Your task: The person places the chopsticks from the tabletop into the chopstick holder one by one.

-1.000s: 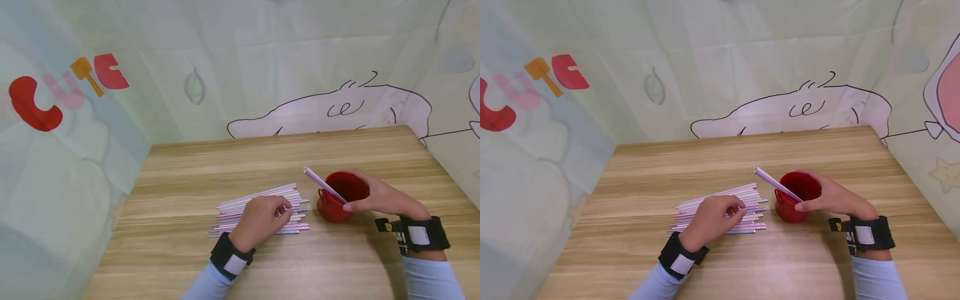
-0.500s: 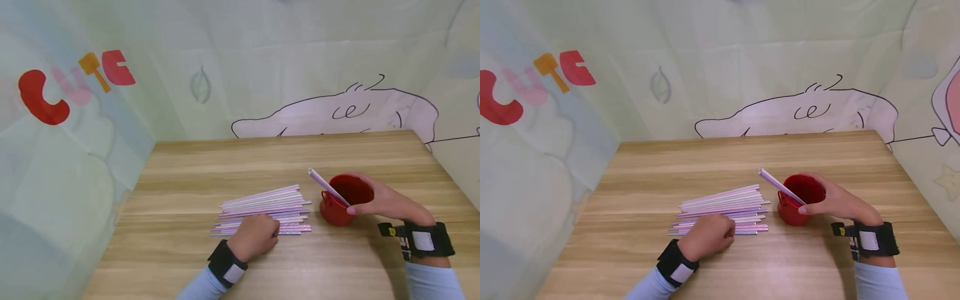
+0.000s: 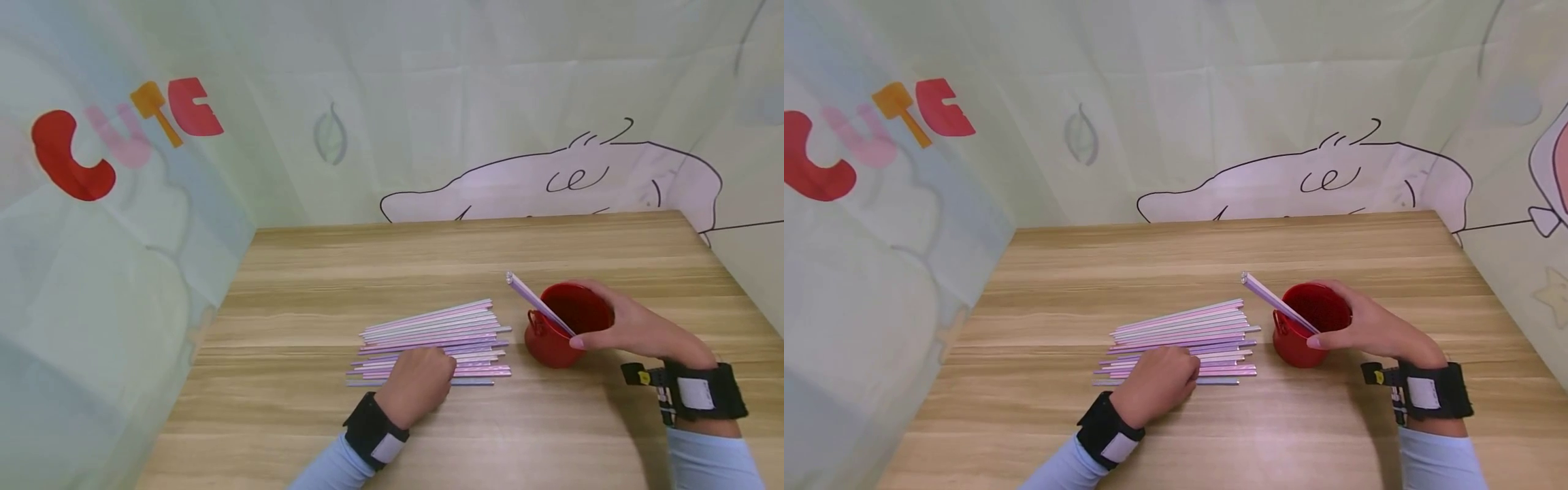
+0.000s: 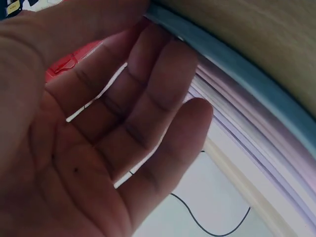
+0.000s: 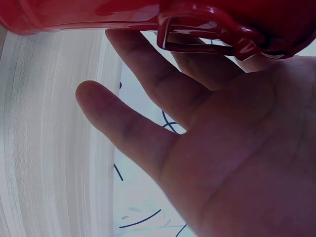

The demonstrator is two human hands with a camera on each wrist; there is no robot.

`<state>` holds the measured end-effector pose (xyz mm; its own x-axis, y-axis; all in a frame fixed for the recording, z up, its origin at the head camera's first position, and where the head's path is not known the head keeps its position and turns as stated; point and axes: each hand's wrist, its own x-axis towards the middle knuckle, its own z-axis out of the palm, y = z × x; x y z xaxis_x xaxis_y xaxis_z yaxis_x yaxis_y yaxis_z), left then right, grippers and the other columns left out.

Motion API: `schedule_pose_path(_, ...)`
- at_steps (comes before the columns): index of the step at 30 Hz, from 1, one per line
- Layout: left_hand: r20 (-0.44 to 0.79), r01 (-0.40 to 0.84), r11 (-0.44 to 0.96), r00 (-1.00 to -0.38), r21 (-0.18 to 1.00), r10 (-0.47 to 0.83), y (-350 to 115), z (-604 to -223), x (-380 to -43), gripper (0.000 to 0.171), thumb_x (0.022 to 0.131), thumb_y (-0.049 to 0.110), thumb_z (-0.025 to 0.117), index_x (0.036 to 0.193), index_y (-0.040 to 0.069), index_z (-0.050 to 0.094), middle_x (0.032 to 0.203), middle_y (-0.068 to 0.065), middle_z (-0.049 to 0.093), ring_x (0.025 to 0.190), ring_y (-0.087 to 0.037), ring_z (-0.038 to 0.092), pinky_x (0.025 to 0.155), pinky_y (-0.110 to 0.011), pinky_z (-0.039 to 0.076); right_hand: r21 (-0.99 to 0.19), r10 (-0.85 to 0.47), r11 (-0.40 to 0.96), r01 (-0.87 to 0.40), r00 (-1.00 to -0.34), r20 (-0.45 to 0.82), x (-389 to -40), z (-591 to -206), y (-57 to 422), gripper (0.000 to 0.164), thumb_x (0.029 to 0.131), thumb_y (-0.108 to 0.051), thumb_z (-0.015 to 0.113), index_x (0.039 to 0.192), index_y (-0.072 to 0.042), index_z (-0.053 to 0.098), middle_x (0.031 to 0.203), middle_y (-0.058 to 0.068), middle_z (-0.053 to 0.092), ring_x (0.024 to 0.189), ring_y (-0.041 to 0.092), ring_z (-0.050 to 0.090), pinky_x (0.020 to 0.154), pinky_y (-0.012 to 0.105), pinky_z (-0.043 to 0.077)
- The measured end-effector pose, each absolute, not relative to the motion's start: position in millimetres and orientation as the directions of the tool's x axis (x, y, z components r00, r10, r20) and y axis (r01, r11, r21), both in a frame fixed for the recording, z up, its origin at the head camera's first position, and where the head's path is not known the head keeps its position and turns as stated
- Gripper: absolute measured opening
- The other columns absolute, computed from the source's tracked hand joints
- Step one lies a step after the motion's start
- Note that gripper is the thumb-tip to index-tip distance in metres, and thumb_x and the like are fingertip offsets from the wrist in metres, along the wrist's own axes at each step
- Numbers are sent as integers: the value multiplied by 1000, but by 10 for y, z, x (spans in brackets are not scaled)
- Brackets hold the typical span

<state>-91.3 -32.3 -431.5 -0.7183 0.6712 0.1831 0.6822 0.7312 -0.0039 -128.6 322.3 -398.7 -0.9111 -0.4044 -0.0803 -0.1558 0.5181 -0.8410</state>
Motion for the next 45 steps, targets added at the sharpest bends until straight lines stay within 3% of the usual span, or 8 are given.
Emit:
schedule_pose_path(8, 129, 749, 662, -659, 28, 741, -256, -4295, -896, 19, 75, 9, 74, 64, 18, 61, 57, 10, 44, 51, -5, 39, 42, -23, 29, -861, -410, 484, -155, -910, -67, -1273, -4012, 3225, 74, 82, -16, 82, 143, -5, 41, 133, 17, 54, 117, 39, 49, 75, 38, 59)
schedule_pose_path(11, 128, 772, 626, -636, 109, 761, -198, -4211, -900, 14, 78, 12, 74, 71, 19, 65, 59, 13, 44, 52, -3, 38, 44, -18, 28, -865, -420, 474, -164, -905, -58, -1276, -4018, 3229, 74, 83, -15, 81, 144, -4, 40, 133, 18, 54, 117, 39, 50, 76, 38, 59)
schedule_pose_path(13, 148, 784, 594, -618, 180, 772, -159, -4107, -903, 5, 84, 14, 72, 82, 18, 71, 64, 13, 53, 55, -1, 41, 47, -14, 30, -866, -420, 472, -162, -906, -60, -1280, -4020, 3229, 74, 83, -15, 81, 144, -5, 40, 134, 17, 54, 117, 39, 50, 76, 38, 59)
schedule_pose_path(17, 296, 817, 453, -559, 357, 775, -116, -3830, -903, 11, 91, 16, 72, 101, 14, 76, 83, 9, 68, 67, 2, 52, 62, -7, 40, -865, -416, 476, -158, -907, -63, -1285, -4021, 3228, 75, 82, -17, 82, 144, -6, 40, 134, 17, 54, 117, 38, 50, 77, 37, 58)
schedule_pose_path(21, 504, 806, 221, -530, 549, 682, -128, -3611, -919, 15, 88, 7, 75, 103, 7, 72, 90, 1, 72, 77, 0, 61, 75, -10, 49, -865, -417, 475, -163, -907, -58, -1277, -4009, 3226, 75, 83, -16, 81, 144, -4, 40, 134, 18, 54, 118, 39, 49, 76, 37, 59)
schedule_pose_path(29, 736, 783, -54, -555, 619, 387, -149, -3431, -989, 20, 84, -6, 72, 101, 2, 63, 91, -10, 73, 79, -13, 70, 73, -27, 59, -854, -401, 500, -143, -912, -82, -1277, -4008, 3202, 76, 80, -22, 83, 143, -8, 42, 134, 14, 54, 118, 36, 50, 77, 38, 58)
schedule_pose_path(38, 781, 765, -156, -609, 625, 141, -117, -3392, -1029, 15, 87, -3, 66, 101, -4, 61, 89, -20, 71, 74, -26, 71, 67, -39, 61, -848, -403, 509, -149, -911, -82, -1284, -3983, 3215, 77, 81, -23, 82, 144, -5, 41, 135, 16, 54, 118, 37, 50, 77, 38, 58)
schedule_pose_path(45, 732, 712, -183, -675, 678, 88, 6, -3469, -1084, 15, 90, 4, 66, 101, -6, 62, 92, -23, 70, 77, -30, 71, 71, -42, 61, -848, -399, 512, -140, -912, -90, -1281, -3971, 3217, 77, 82, -22, 81, 144, -4, 40, 135, 17, 54, 119, 37, 50, 77, 38, 57)
